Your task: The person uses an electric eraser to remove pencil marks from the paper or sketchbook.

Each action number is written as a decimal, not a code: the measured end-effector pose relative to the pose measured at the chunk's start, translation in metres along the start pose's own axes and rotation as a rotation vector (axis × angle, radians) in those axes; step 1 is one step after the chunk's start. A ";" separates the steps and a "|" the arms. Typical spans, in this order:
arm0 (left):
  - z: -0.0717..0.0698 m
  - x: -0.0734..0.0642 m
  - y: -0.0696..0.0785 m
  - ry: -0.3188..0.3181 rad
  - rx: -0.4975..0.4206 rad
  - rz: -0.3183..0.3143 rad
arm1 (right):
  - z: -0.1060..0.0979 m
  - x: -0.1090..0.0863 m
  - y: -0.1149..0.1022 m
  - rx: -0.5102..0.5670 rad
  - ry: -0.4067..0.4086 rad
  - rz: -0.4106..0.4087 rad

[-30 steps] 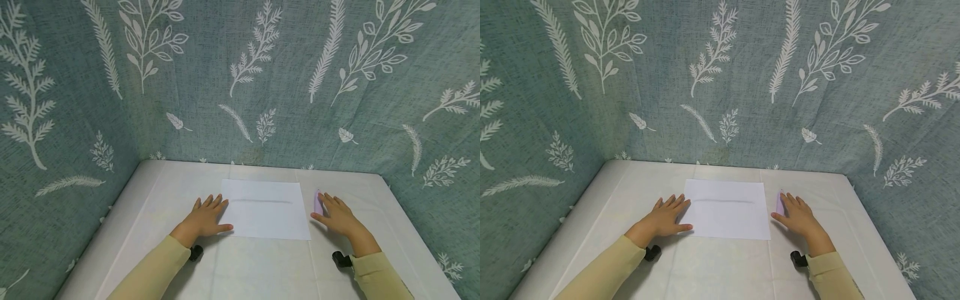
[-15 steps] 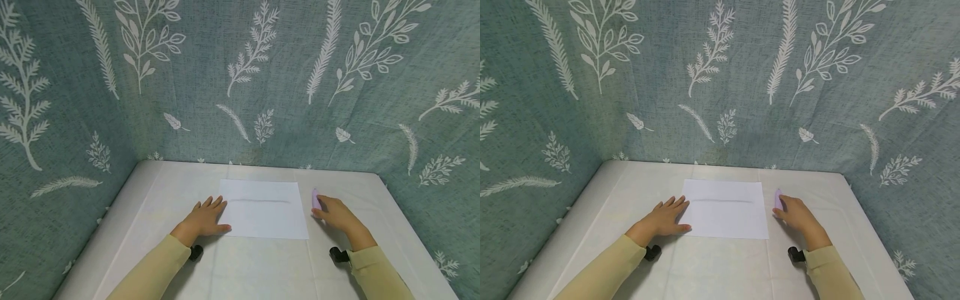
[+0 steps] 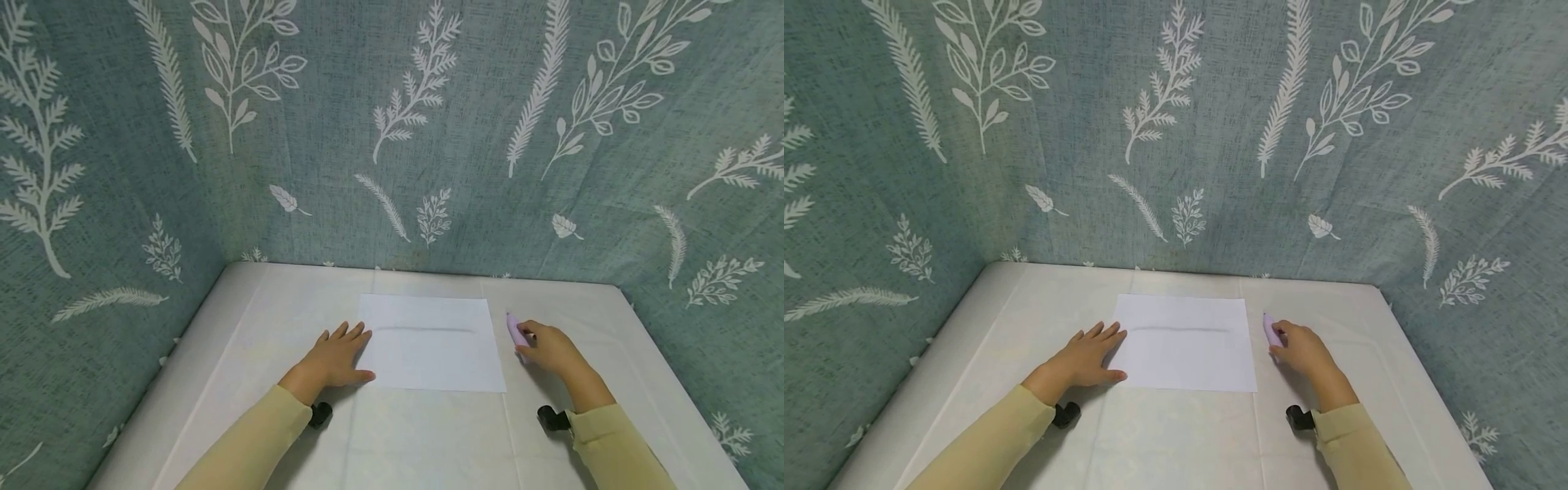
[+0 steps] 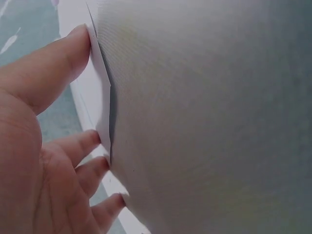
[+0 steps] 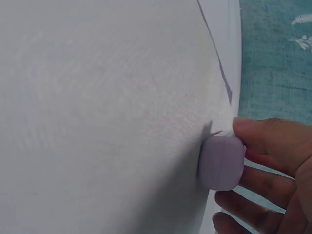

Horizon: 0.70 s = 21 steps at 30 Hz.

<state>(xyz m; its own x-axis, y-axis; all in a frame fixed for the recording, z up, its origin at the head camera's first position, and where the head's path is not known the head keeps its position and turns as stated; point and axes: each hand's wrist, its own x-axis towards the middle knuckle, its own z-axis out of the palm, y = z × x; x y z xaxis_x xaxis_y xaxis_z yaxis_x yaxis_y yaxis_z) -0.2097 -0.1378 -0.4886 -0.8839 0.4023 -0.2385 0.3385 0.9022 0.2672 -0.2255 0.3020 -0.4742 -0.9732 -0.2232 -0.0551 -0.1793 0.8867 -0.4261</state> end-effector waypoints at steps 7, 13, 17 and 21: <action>-0.003 -0.001 -0.001 -0.010 0.012 0.011 | -0.003 0.004 -0.002 0.072 0.009 0.073; -0.005 -0.001 0.001 -0.020 0.000 0.007 | -0.004 0.013 -0.003 0.047 0.047 0.106; -0.004 -0.001 0.000 -0.017 -0.004 0.004 | -0.002 0.014 -0.004 0.051 0.081 0.116; -0.003 -0.003 0.000 -0.018 -0.010 0.002 | 0.002 0.013 -0.004 0.075 0.100 0.132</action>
<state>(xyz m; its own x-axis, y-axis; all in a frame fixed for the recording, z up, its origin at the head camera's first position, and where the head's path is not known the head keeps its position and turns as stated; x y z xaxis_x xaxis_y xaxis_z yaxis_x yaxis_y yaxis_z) -0.2078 -0.1395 -0.4855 -0.8772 0.4071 -0.2545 0.3373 0.8998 0.2767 -0.2368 0.2951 -0.4750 -0.9977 -0.0624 -0.0267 -0.0415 0.8721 -0.4876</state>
